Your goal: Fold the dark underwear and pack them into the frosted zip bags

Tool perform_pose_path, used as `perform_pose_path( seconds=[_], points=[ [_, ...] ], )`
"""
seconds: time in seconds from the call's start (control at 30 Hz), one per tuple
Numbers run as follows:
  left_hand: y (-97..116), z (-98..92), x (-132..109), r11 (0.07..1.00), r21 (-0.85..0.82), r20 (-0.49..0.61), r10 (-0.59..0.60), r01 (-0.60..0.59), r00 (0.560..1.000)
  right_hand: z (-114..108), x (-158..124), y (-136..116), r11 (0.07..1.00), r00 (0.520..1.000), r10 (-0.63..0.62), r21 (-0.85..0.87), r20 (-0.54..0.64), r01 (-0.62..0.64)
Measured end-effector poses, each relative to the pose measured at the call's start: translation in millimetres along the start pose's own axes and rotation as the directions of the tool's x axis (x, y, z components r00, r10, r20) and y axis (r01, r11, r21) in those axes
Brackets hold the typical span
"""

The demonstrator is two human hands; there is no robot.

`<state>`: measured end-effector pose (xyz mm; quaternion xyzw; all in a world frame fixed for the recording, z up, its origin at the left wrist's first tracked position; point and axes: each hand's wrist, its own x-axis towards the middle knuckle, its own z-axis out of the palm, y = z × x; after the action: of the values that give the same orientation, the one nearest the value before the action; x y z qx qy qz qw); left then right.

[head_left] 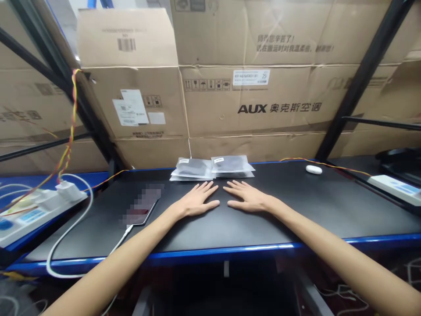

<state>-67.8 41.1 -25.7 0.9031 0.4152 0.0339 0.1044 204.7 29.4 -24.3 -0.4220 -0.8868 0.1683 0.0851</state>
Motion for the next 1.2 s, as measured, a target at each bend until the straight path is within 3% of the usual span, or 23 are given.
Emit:
perform_pose_path(
  seconds=[0.3,1.2],
  points=[
    [1.6,-2.8,-1.6,1.0,0.004,0.05,-0.006,0.006,0.999,-1.5,2.5,1.0,1.0,0.998,0.007,-0.017,0.061,-0.006],
    [8.8,-6.4,-1.9,1.0,-0.01,0.059,-0.019,0.02,0.998,-2.4,3.2,3.4,1.0,0.997,0.019,0.013,0.071,-0.02]
  ],
)
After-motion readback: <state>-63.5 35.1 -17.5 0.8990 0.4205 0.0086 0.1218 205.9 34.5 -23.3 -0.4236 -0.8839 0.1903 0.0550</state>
